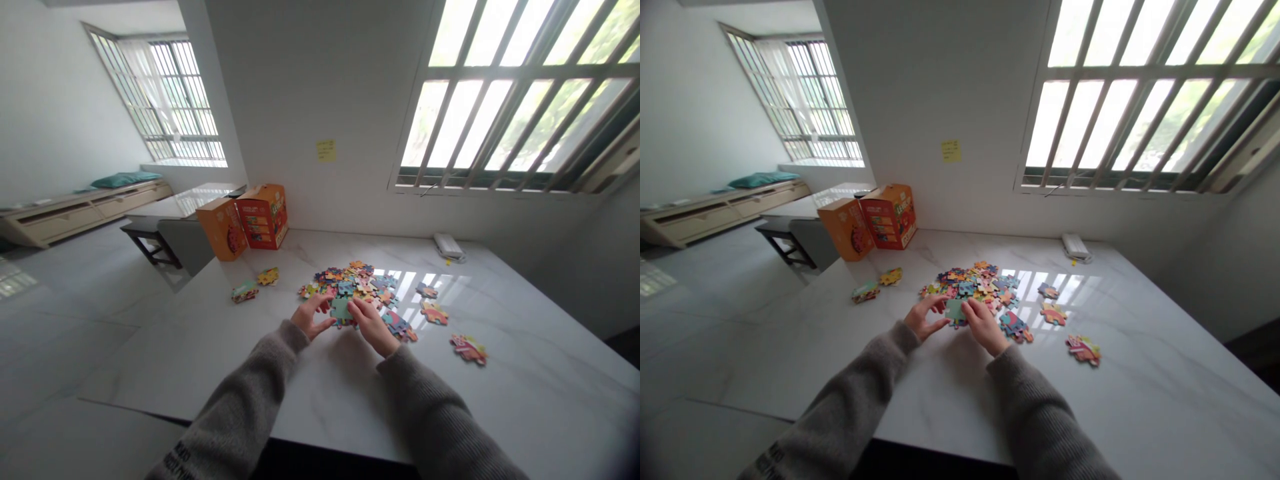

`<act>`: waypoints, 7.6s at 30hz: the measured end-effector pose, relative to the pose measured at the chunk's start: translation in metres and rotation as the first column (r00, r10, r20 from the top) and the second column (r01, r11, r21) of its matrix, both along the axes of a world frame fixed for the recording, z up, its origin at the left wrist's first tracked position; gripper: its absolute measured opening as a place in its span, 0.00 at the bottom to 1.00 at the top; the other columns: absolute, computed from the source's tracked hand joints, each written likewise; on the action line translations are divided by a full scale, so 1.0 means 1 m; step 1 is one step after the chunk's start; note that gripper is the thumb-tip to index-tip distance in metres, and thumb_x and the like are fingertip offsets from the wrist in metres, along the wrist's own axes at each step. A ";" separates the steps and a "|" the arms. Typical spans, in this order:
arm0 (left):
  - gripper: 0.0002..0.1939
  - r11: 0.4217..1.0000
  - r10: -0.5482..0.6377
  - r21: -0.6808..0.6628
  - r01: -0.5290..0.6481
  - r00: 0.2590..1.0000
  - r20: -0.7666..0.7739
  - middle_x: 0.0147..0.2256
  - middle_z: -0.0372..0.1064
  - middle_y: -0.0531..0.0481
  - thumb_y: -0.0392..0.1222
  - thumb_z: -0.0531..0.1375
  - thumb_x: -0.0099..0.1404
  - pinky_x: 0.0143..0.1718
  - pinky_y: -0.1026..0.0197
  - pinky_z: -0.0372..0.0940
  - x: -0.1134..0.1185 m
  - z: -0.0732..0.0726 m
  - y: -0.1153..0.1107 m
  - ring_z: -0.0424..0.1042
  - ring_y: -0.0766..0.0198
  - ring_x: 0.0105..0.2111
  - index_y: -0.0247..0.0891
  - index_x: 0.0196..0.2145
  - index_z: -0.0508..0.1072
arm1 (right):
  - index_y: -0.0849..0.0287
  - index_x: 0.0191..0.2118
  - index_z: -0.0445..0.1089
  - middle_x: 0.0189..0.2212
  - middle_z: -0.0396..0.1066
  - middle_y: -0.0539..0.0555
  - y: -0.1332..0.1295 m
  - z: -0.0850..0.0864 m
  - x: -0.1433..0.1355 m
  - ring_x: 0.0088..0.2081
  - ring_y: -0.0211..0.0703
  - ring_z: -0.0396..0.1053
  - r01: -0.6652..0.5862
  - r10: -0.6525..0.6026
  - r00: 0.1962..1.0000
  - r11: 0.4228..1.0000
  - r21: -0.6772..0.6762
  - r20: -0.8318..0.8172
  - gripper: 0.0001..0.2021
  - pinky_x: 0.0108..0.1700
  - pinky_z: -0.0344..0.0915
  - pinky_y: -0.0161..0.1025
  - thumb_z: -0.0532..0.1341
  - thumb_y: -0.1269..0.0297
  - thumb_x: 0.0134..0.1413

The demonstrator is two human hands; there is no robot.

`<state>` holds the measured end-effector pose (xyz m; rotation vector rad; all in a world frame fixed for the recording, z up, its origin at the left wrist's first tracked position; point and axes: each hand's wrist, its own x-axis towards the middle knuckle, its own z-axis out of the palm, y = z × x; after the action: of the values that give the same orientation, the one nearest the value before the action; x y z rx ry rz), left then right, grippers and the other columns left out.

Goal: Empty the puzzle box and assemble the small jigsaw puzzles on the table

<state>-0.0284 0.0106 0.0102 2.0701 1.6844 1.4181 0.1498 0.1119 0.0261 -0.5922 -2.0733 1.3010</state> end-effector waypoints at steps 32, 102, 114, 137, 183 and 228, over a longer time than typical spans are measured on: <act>0.20 0.267 0.920 -0.245 -0.932 0.322 -0.223 0.48 0.67 0.37 0.49 0.62 0.61 0.50 0.40 0.61 -0.157 0.004 -0.089 0.63 0.40 0.52 0.38 0.49 0.72 | 0.58 0.46 0.68 0.23 0.61 0.47 0.000 -0.007 0.002 0.25 0.38 0.61 -0.054 0.053 0.998 0.998 0.043 0.030 0.16 0.28 0.59 0.35 0.52 0.53 0.64; 0.32 0.675 0.003 -0.318 0.666 0.429 0.904 0.28 0.70 0.53 0.59 0.65 0.57 0.21 0.63 0.67 0.053 -0.003 0.016 0.76 0.58 0.26 0.41 0.52 0.59 | 0.55 0.34 0.68 0.32 0.70 0.55 -0.010 0.006 0.008 0.39 0.47 0.66 0.232 -0.225 0.972 0.872 0.431 -0.069 0.11 0.44 0.64 0.42 0.52 0.61 0.65; 0.19 0.971 0.234 0.093 -0.219 0.949 -0.211 0.36 0.70 0.43 0.44 0.49 0.73 0.43 0.57 0.69 0.042 -0.002 0.012 0.72 0.58 0.37 0.39 0.56 0.70 | 0.54 0.48 0.65 0.41 0.72 0.55 -0.012 0.004 0.004 0.41 0.46 0.72 -0.011 -0.100 0.952 0.934 -0.357 -0.290 0.17 0.40 0.71 0.43 0.58 0.49 0.60; 0.15 0.989 0.139 0.081 -0.122 0.956 -0.257 0.40 0.67 0.45 0.34 0.53 0.66 0.39 0.62 0.69 0.035 0.003 0.007 0.71 0.63 0.36 0.39 0.48 0.71 | 0.69 0.51 0.71 0.44 0.77 0.64 0.150 -0.013 0.206 0.44 0.50 0.74 0.638 -0.677 0.719 0.733 0.235 0.157 0.28 0.44 0.70 0.43 0.46 0.52 0.62; 0.24 0.965 0.029 -0.230 0.125 0.822 0.568 0.32 0.72 0.46 0.56 0.55 0.66 0.29 0.59 0.67 0.023 0.003 0.021 0.73 0.60 0.29 0.35 0.51 0.66 | 0.56 0.51 0.64 0.45 0.71 0.60 0.015 0.015 0.048 0.48 0.53 0.69 0.164 -0.242 0.970 0.700 0.695 0.014 0.18 0.50 0.66 0.49 0.64 0.57 0.58; 0.26 0.993 0.115 -0.010 -0.116 0.992 -0.060 0.44 0.67 0.42 0.46 0.68 0.55 0.44 0.52 0.68 -0.009 0.006 0.006 0.69 0.55 0.42 0.38 0.50 0.68 | 0.58 0.46 0.68 0.25 0.64 0.46 -0.010 -0.007 0.022 0.24 0.36 0.62 0.037 -0.072 0.989 0.967 -0.252 -0.130 0.14 0.27 0.59 0.34 0.58 0.55 0.60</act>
<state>-0.0376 0.0163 0.0167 2.0575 1.8592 1.3858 0.1716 0.1019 0.0187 -0.6428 -1.7837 1.5377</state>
